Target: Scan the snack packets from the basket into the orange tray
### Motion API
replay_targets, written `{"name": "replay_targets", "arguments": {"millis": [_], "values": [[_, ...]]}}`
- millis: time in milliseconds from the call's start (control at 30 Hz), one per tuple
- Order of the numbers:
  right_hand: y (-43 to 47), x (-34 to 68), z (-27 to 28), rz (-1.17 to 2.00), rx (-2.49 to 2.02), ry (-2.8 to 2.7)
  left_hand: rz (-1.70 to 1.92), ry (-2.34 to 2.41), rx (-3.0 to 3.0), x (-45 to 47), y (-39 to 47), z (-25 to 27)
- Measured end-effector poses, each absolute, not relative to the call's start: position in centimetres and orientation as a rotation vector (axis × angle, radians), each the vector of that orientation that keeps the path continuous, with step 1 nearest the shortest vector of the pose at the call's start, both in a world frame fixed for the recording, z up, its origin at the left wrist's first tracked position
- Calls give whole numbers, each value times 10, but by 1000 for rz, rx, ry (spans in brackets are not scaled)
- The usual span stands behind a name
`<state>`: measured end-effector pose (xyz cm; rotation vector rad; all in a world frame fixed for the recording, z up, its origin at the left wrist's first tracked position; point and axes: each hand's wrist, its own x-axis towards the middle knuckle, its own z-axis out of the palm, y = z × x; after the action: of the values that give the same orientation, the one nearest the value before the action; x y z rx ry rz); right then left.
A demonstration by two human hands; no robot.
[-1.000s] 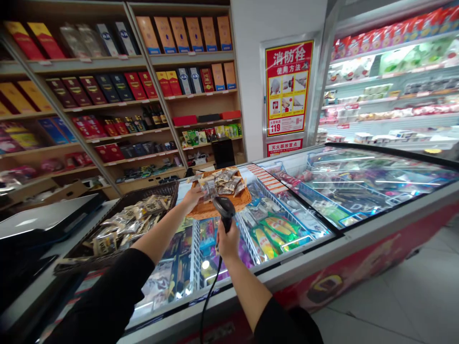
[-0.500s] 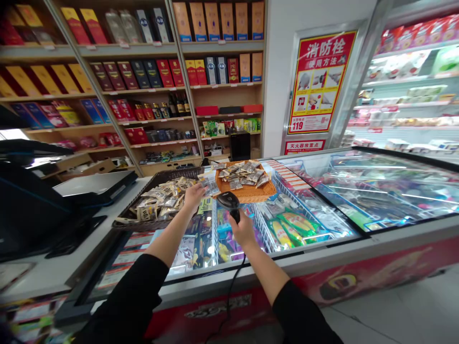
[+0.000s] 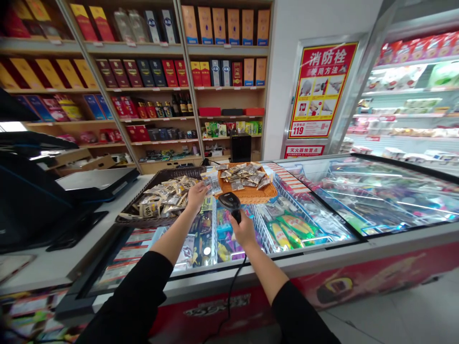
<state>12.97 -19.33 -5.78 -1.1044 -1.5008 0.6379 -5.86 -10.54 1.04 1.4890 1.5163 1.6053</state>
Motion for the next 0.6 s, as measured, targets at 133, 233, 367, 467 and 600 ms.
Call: {"name": "replay_targets", "arguments": {"millis": [133,233,367,467,600], "values": [[-189,131,-64,788,-1029,-1368,1842,1828,1657,-72,-131,28],[-186,132,-65,918,-951,-1231,1698,2340,1573,-100,-154,40],[-183,130,-65,1035,-908,-1063,1251,2735,1582,-126,-169,47],[-182,127,-64,1103,-881,-964,1369,2635,1826,-112,-156,50],[-181,128,-60,1087,-850,-828,1183,2152,2247,-56,-106,48]]}}
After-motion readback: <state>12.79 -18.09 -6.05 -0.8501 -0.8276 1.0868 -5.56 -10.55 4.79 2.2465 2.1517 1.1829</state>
